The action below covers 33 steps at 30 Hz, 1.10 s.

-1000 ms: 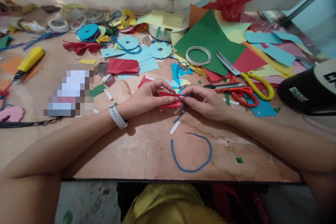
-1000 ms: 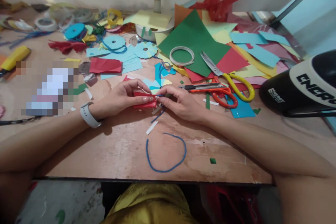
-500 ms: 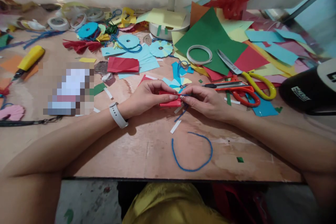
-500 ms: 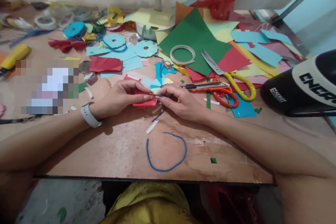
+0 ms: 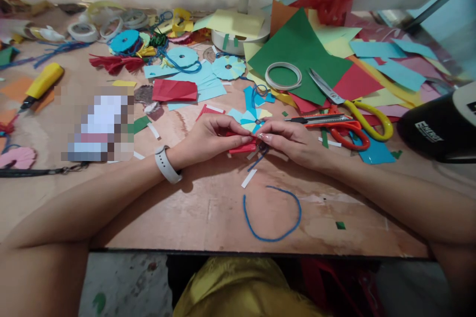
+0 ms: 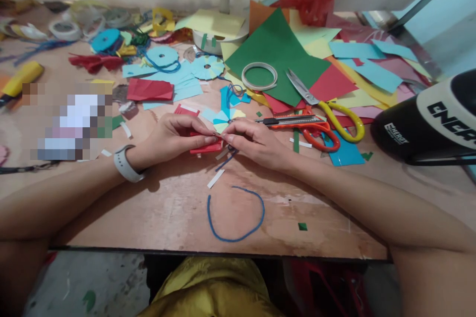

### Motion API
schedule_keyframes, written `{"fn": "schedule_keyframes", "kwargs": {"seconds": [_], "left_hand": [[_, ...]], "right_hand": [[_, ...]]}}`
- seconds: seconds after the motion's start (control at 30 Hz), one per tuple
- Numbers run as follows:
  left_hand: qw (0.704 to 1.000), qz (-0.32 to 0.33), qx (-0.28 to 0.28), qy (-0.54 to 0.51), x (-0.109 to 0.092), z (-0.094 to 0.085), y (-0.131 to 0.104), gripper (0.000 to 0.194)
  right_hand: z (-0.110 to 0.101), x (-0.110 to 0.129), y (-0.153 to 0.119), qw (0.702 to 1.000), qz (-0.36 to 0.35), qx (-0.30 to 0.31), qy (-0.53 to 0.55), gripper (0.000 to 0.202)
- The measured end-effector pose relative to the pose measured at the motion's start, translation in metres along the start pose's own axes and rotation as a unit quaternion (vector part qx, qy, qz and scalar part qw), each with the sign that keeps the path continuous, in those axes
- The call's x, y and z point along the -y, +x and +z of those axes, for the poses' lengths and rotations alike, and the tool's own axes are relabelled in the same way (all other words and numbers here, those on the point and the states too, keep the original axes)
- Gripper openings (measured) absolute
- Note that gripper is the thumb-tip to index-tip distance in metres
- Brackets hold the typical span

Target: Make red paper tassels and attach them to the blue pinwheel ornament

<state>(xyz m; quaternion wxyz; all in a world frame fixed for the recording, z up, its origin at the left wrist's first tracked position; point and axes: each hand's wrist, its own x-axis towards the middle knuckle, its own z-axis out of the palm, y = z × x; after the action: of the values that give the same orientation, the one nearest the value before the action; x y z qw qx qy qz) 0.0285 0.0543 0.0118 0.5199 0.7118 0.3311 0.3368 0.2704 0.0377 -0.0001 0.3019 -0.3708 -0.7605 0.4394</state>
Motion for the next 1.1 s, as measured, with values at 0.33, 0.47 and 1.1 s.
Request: {"fn": "schedule_keyframes", "kwargs": {"seconds": [0.33, 0.47, 1.1], "left_hand": [[0.999, 0.036, -0.007, -0.001, -0.0003, 0.0022, -0.0008, 0.023], [0.998, 0.053, 0.001, 0.018, 0.0023, 0.0014, -0.0005, 0.020], [0.998, 0.058, -0.016, 0.035, 0.0046, 0.0020, -0.0011, 0.015]], "right_hand": [[-0.0048, -0.0048, 0.0031, 0.996, 0.033, 0.055, 0.067, 0.026], [-0.0052, -0.0037, 0.0042, 0.994, 0.038, 0.048, 0.090, 0.025], [-0.0057, 0.0017, 0.0081, 0.978, 0.076, 0.059, 0.186, 0.026]]}}
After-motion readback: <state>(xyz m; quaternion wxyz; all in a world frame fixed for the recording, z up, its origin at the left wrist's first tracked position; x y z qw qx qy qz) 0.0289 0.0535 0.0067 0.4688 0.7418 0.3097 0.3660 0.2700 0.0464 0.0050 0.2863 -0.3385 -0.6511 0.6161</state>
